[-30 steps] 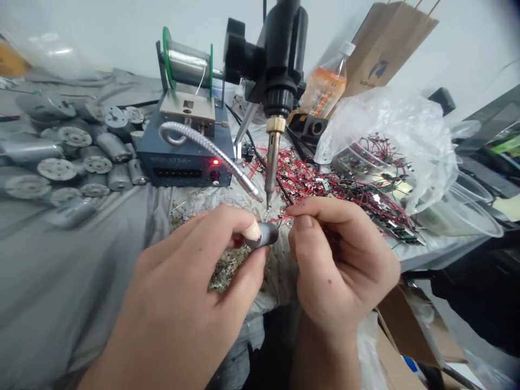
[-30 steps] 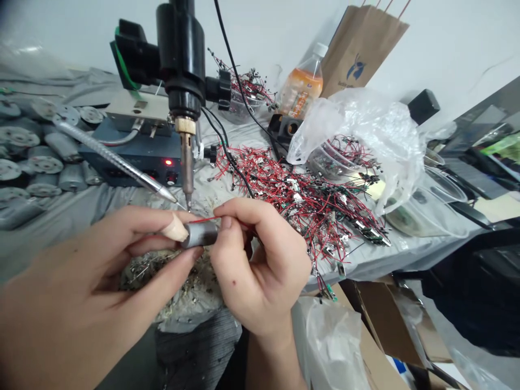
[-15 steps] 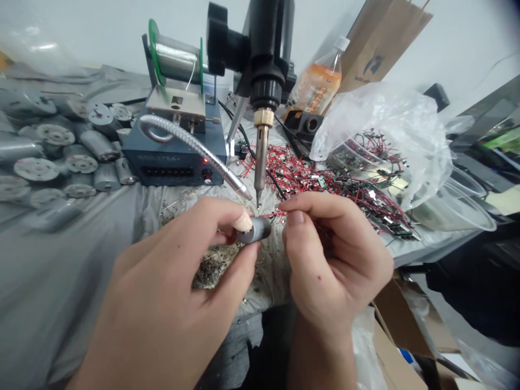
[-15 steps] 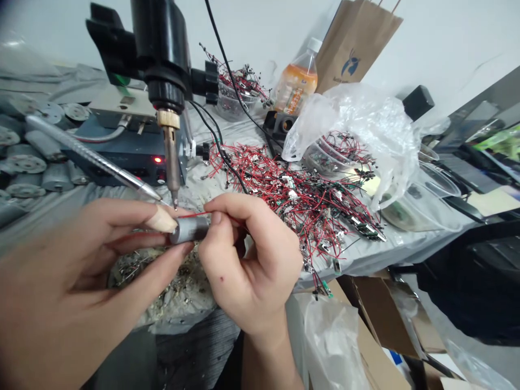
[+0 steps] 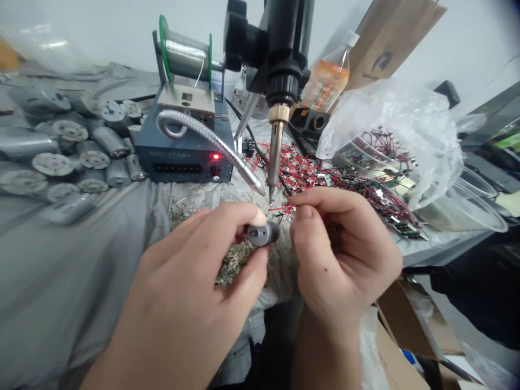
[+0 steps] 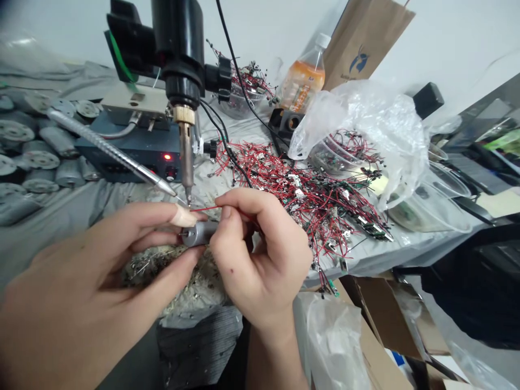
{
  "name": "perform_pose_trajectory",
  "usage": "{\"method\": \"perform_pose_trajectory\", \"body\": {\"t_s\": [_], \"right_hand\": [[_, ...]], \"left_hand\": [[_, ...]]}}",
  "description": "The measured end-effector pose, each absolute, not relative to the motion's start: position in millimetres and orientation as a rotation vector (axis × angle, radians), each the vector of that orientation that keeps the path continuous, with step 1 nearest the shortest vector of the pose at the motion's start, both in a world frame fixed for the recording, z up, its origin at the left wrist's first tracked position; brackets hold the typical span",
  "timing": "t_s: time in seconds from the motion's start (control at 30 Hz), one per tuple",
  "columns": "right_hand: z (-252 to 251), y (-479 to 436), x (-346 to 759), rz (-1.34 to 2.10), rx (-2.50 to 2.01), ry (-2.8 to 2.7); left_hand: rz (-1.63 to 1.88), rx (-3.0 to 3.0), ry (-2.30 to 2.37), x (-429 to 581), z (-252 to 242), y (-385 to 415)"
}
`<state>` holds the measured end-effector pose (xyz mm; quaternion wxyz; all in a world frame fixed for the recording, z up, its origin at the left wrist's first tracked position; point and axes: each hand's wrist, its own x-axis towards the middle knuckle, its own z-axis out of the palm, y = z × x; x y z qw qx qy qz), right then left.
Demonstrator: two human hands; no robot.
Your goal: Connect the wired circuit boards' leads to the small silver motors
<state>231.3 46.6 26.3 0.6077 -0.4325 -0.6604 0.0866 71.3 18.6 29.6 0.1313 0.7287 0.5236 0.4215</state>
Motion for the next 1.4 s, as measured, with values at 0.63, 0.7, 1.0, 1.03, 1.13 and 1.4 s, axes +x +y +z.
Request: {"method": "perform_pose_trajectory", "body": {"t_s": [0.63, 0.7, 1.0, 1.03, 1.13, 1.4], "right_hand": [[26, 45, 232, 0.223, -1.002, -1.522], [26, 46, 232, 0.22, -1.006, -1.525], [26, 46, 231, 0.222, -0.997, -1.552], [26, 46, 231, 0.22, -1.007, -1.549], [24, 46, 231, 0.225, -1.001, -1.529], [24, 47, 228, 0.262, -1.033, -1.351]], "left_hand": [[1.173, 2.124, 1.556, 74, 37, 18], [1.169, 2.123, 1.556, 74, 37, 17], [1.186, 2.116, 1.524, 75, 37, 19], [1.18, 2.105, 1.555, 75, 36, 19], [1.138, 2.026, 1.69, 71, 33, 20], [1.104, 2.034, 1.714, 65, 28, 20]]}}
